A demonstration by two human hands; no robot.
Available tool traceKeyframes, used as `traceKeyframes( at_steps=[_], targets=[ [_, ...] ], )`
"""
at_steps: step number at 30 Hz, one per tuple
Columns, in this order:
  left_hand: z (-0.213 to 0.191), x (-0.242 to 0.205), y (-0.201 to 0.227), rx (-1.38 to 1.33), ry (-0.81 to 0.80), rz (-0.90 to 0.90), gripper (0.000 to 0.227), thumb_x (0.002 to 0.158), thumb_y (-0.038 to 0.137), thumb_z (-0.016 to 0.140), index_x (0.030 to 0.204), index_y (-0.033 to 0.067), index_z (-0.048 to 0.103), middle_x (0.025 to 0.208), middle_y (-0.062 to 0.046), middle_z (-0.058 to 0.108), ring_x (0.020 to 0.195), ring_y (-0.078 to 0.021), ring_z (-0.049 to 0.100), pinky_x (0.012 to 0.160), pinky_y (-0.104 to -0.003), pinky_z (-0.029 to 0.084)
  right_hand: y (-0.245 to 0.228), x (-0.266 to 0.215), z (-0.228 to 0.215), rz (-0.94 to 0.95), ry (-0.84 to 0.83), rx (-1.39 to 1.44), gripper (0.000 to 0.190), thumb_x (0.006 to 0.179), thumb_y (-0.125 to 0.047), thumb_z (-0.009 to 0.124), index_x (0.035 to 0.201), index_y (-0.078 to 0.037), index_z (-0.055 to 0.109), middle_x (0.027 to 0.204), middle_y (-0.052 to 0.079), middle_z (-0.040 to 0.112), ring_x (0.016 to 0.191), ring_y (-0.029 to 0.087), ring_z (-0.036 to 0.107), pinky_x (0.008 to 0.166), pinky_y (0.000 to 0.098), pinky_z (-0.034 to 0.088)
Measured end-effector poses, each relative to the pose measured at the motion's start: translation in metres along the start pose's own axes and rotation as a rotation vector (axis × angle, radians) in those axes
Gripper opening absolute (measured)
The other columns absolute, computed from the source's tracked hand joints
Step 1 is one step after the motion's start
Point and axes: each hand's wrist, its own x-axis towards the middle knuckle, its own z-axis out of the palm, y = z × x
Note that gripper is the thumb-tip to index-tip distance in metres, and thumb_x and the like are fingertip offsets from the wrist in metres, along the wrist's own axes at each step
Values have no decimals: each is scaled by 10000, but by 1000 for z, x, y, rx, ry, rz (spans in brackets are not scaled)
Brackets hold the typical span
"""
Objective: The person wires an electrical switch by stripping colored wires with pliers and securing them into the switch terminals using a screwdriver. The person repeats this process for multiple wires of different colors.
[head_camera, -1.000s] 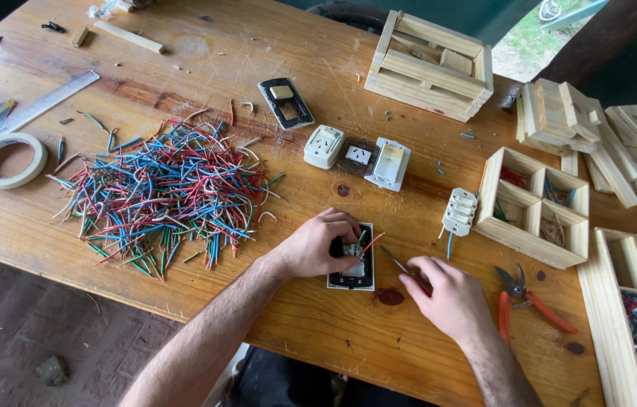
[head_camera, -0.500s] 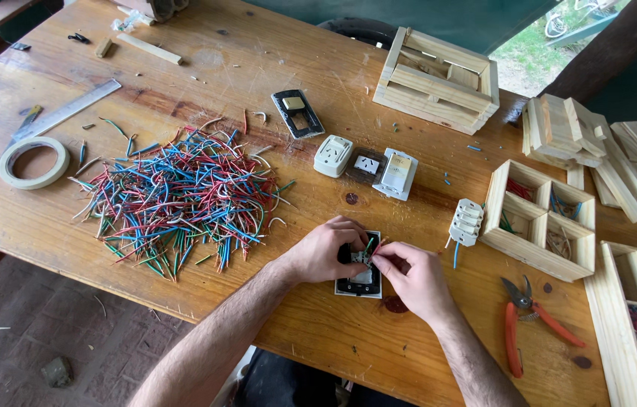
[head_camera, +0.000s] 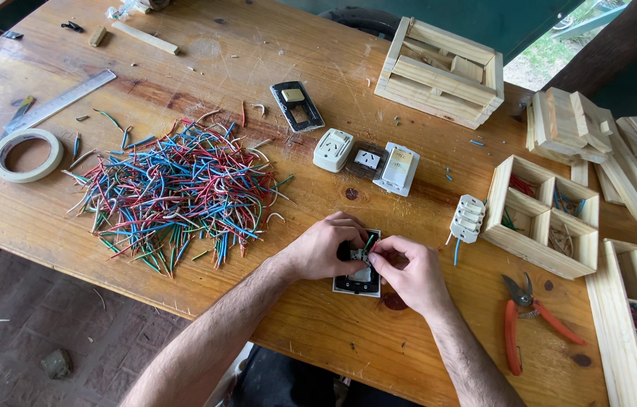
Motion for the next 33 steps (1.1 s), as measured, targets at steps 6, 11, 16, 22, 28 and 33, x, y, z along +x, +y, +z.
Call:
traceKeyframes(
  at_steps=[6,11,16,22,28,33],
  targets=[
    [3,-1,-4,15,5,-3,327,846,292,982,952,58,780,1137,-126,843,1327,-379,765,1132,-515,612,13,-5,5,48,13,22,51,954,-59,888,968,-9,887,744,151,814,526,172,778,484,279,667],
    [3,0,-4,11,15,3,329,838,286,980,985,54,799,1154,-140,844,1311,-382,771,1122,-507,623,-3,-17,1,99,31,17,112,978,-48,865,1054,30,894,797,201,838,601,205,815,559,328,715],
    [-1,2,2,20,49,17,342,835,282,982,1006,42,808,1165,-148,844,1306,-382,775,1118,-505,629,-6,-30,-4,27,131,27,109,1000,-33,859,1075,36,900,838,226,855,651,234,834,586,352,740],
    [-19,1,19,93,51,113,512,950,490,899,1211,61,802,1246,-145,781,1233,-328,740,1148,-442,570,4,-43,-6,-323,299,-266,49,1054,-121,811,1047,-91,850,861,-14,827,725,62,707,708,245,566],
    [-37,-9,53,145,256,160,254,1094,291,822,1151,61,732,1151,-113,759,1064,-322,745,997,-450,603,9,-49,-4,-449,291,-335,34,1045,-151,813,1032,-134,840,708,-63,703,592,48,512,590,238,442],
    [-41,-47,95,675,388,269,237,1157,180,687,944,82,658,982,-98,715,752,-293,620,665,-412,488,18,-50,-4,-582,248,-415,92,1019,-218,842,1089,-160,852,779,-60,793,616,77,666,673,258,573]
  ],
)
